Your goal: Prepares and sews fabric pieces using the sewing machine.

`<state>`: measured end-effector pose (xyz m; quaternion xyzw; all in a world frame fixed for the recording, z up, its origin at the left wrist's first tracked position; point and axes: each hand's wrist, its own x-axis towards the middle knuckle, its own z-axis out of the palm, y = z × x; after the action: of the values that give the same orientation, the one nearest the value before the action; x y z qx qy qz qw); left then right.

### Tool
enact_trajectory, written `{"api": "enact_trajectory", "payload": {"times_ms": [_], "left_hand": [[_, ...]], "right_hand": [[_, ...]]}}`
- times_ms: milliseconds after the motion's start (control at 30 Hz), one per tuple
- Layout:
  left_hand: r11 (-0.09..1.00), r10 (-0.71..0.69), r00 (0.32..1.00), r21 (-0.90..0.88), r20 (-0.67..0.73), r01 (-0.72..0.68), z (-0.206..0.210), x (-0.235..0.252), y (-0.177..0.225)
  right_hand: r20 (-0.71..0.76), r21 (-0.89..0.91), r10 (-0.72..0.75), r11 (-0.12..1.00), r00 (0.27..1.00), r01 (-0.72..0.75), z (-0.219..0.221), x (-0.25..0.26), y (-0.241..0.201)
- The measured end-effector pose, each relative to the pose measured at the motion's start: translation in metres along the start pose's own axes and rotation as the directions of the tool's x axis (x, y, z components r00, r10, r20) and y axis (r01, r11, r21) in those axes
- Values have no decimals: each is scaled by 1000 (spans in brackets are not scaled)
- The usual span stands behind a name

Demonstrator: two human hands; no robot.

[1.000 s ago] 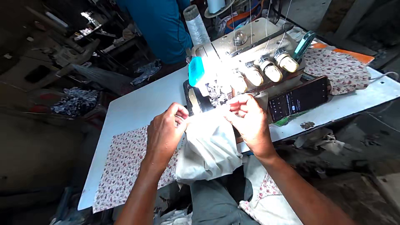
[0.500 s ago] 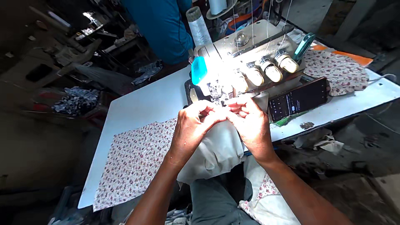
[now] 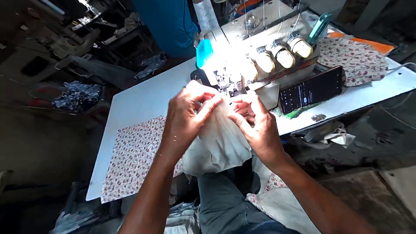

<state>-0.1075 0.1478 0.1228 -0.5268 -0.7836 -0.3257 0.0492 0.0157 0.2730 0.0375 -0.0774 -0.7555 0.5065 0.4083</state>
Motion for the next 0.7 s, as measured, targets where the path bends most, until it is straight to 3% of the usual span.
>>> {"api": "enact_trajectory", "payload": {"times_ms": [100,233,400,567,700], "left_hand": [[988,97,992,-114,-81,-106,-11,1,-13],[959,125,982,-236,-143,-156,-24,-6,-21],[936,144,971,-293,-192,-197,-31,-13,-22],[987,61,966,-131,-253,-97,-37,-19,-20],[995,65,976,-62,-210,-80,-45,-18,-27]], "right_hand": [[104,-136,40,990,994,-25,0,-28,13],[166,-67,121,992,979,-111,-6,-47,27],[175,-81,103,993,979,-90,-8,-47,26],[68,-206,-6,978,998,20,-4,-57,17],[194,-120,-75,988,978,100,3,-78,15]]}}
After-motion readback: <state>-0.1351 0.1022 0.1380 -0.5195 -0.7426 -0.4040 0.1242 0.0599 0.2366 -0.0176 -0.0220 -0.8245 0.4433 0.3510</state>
